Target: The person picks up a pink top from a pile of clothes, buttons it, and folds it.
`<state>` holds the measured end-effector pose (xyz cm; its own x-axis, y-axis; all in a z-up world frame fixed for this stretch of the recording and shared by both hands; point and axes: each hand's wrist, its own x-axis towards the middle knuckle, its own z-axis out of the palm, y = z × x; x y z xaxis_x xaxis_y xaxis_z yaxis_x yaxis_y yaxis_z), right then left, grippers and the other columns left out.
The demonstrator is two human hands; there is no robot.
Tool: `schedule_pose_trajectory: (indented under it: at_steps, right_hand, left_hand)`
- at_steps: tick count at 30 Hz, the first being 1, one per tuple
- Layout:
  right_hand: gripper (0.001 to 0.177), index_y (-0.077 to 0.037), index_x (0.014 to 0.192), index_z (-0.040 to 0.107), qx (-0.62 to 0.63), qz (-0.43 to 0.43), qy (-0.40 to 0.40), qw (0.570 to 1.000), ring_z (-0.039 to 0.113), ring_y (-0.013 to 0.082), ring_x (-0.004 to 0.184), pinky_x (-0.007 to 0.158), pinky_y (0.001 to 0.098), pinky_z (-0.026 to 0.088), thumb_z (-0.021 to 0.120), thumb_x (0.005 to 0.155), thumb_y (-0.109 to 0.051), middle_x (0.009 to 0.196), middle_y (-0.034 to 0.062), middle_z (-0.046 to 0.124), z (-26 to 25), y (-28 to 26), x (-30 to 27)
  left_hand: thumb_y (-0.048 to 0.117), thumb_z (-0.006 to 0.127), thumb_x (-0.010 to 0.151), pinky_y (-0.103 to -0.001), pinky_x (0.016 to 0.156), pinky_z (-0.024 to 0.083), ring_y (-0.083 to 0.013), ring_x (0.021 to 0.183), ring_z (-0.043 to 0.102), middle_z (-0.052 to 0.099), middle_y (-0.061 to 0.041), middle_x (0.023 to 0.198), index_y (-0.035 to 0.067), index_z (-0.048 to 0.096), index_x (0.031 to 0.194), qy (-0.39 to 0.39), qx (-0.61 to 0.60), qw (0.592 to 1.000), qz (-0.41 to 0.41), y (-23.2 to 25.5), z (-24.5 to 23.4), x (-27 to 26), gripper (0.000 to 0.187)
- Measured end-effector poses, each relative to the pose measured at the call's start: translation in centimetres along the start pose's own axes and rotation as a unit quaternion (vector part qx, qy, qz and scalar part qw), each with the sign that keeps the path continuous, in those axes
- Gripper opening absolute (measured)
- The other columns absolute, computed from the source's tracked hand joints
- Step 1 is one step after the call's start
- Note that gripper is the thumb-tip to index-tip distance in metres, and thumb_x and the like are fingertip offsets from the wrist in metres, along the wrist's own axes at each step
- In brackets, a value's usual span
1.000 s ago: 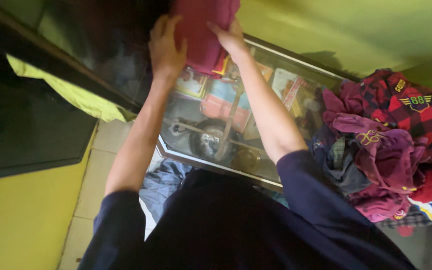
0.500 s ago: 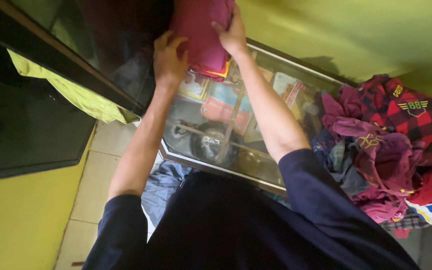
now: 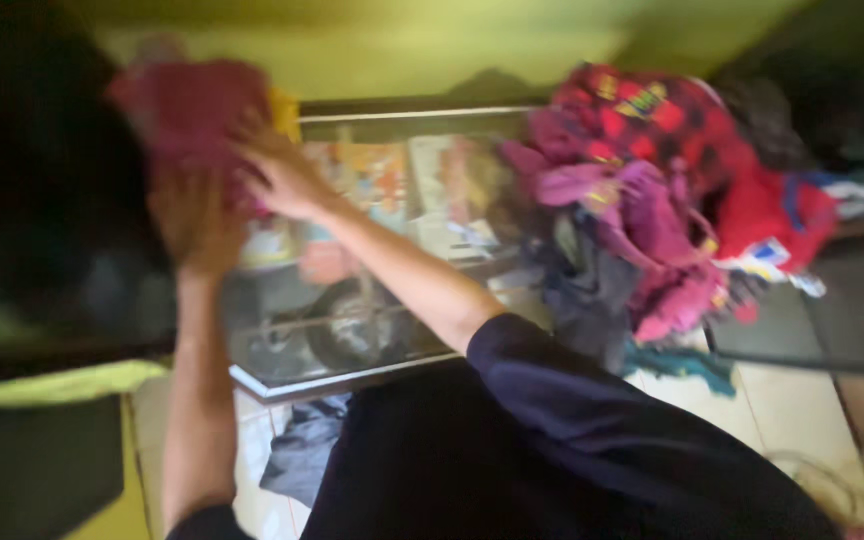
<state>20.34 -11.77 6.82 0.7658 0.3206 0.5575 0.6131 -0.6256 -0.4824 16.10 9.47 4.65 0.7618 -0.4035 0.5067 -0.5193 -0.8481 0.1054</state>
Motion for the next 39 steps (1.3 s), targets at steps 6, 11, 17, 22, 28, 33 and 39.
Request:
schedule_pose_trajectory:
  at_steps: [6, 11, 17, 22, 28, 33, 39]
  right_hand:
    - [0.068, -0.010, 0.156, 0.038, 0.171, 0.069, -0.033, 0.982, 0.042, 0.0398, 0.146, 0.109, 0.0434, 0.047, 0.067, 0.095, -0.021, 0.164, 0.0233, 0.031, -9.7, -3.0, -8.3]
    - [0.025, -0.019, 0.126, 0.070, 0.025, 0.143, 0.064, 0.987, 0.072, 0.0268, 0.109, 0.103, 0.0404, 0.052, 0.070, 0.101, -0.019, 0.113, 0.0067, 0.075, -24.3, -5.2, -14.4]
    - [0.053, -0.011, 0.127, 0.064, -0.330, 0.183, 0.310, 0.873, 0.052, 0.0418, 0.123, 0.112, 0.0513, 0.036, 0.084, 0.079, -0.022, 0.127, 0.0214, 0.059, -42.0, -10.3, -22.2]
    - [0.053, -0.001, 0.118, 0.062, -0.295, 0.357, 0.226, 0.857, 0.059, 0.0374, 0.104, 0.099, 0.0520, 0.042, 0.086, 0.073, -0.017, 0.105, 0.0176, 0.065, -44.8, -5.7, -31.9]
    - [0.041, 0.001, 0.125, 0.063, -0.196, 0.265, 0.292, 0.898, 0.066, 0.0245, 0.090, 0.070, 0.0314, 0.052, 0.071, 0.085, 0.007, 0.121, 0.0175, 0.066, -40.1, -4.7, -37.5]
    - [0.044, -0.001, 0.114, 0.066, -0.126, 0.368, 0.388, 0.836, 0.061, 0.0236, 0.080, 0.065, 0.0329, 0.049, 0.092, 0.079, -0.009, 0.099, 0.0103, 0.059, -36.3, -8.7, -34.7]
    - [0.063, -0.004, 0.109, 0.065, -0.019, 0.222, 0.232, 0.947, 0.067, 0.0185, 0.092, 0.078, 0.0381, 0.054, 0.098, 0.063, -0.031, 0.102, 0.0080, 0.070, -29.5, -8.1, -33.6]
  left_hand:
    - [0.047, 0.065, 0.102, -0.083, 0.107, 0.010, -0.0651, 0.148, 0.020, 0.041, -0.030, 0.166, 0.007, 0.056, 0.158, -0.049, -0.041, 0.997, -0.053, 2.9, -2.5, 1.6, 0.069]
    - [0.012, 0.064, 0.110, -0.048, 0.115, 0.050, -0.0339, 0.133, 0.064, 0.068, -0.016, 0.139, 0.005, 0.067, 0.135, 0.084, -0.330, 0.936, -0.087, 13.3, -3.5, 6.9, 0.026]
    - [0.007, 0.074, 0.092, -0.034, 0.097, 0.056, -0.0276, 0.119, 0.066, 0.066, -0.014, 0.136, 0.010, 0.065, 0.137, -0.048, -0.504, 0.854, 0.117, 33.6, -0.8, 12.3, 0.046]
    - [0.015, 0.085, 0.080, -0.048, 0.114, 0.039, -0.0413, 0.135, 0.048, 0.048, -0.016, 0.153, 0.010, 0.042, 0.154, -0.082, -0.529, 0.821, 0.199, 46.1, -2.6, 15.2, 0.087]
    - [0.003, 0.080, 0.067, -0.047, 0.101, 0.044, -0.0361, 0.114, 0.058, 0.065, -0.012, 0.121, 0.010, 0.063, 0.126, -0.099, -0.438, 0.870, 0.202, 49.1, -1.4, 16.3, 0.062]
    - [0.001, 0.078, 0.071, -0.041, 0.081, 0.056, -0.0296, 0.088, 0.070, 0.072, -0.010, 0.091, 0.007, 0.071, 0.094, -0.017, -0.502, 0.830, 0.244, 41.6, -0.1, 13.4, 0.025]
    - [0.004, 0.078, 0.082, -0.034, 0.077, 0.055, -0.0212, 0.083, 0.070, 0.072, -0.012, 0.093, 0.005, 0.066, 0.100, 0.050, -0.519, 0.852, 0.051, 31.2, 1.7, 8.3, 0.022]
